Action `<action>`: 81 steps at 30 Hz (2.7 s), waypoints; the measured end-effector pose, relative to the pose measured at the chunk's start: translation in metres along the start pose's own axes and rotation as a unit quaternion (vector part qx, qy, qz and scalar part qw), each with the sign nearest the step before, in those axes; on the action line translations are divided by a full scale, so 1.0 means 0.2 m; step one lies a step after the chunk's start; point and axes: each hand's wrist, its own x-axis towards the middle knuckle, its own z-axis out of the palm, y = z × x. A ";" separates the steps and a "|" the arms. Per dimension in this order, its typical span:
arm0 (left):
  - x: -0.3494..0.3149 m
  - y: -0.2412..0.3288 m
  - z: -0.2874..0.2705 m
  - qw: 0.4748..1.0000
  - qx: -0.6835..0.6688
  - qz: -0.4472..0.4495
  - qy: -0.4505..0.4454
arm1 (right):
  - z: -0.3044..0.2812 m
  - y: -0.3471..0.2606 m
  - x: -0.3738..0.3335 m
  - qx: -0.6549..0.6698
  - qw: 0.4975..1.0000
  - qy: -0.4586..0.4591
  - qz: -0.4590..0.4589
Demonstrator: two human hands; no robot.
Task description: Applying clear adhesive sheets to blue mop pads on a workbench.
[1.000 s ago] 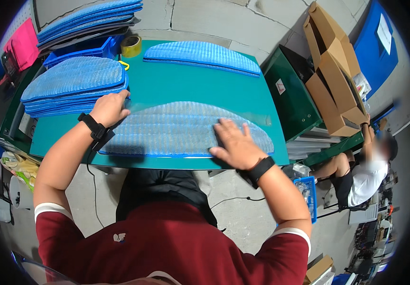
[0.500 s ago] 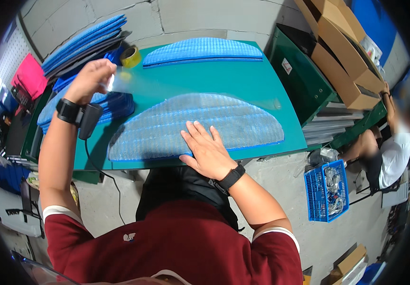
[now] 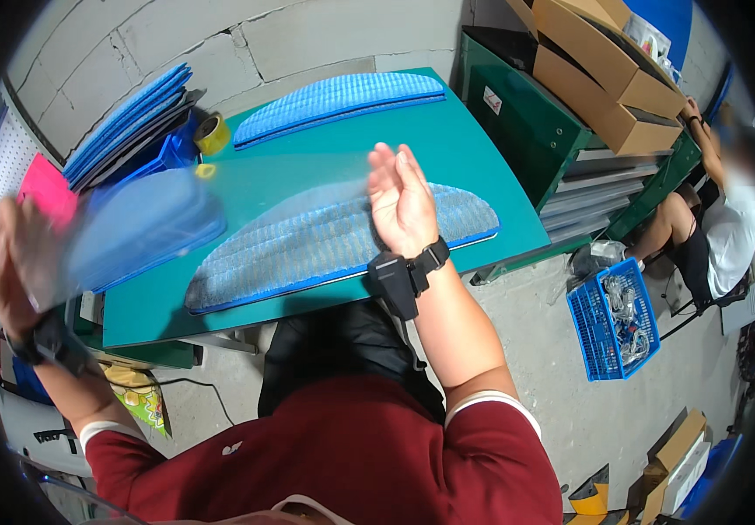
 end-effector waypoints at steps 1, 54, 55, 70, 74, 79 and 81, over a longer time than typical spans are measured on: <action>-0.06 0.02 -0.10 0.998 0.012 0.009 -0.066 | -0.01 -0.02 0.01 -0.004 1.000 0.015 -0.022; 1.00 -1.15 0.13 0.758 0.651 -0.034 0.033 | 0.14 -1.13 1.07 -0.788 0.433 0.101 -0.427; 1.04 -1.22 0.17 0.754 0.652 -0.071 0.033 | 0.12 -1.12 1.11 -0.797 0.390 0.089 -0.453; 1.06 -1.95 0.31 0.743 0.554 -0.356 0.123 | -0.14 -0.88 1.49 -0.903 0.310 0.160 -0.250; 1.06 -1.99 0.31 0.722 0.568 -0.376 0.120 | -0.19 -0.78 1.56 -0.917 0.262 0.134 -0.268; 1.06 -2.06 0.28 0.709 0.580 -0.391 0.088 | -0.26 -0.71 1.63 -0.927 0.247 0.130 -0.250; 1.06 -2.08 0.27 0.699 0.589 -0.397 0.077 | -0.31 -0.68 1.67 -0.930 0.247 0.119 -0.244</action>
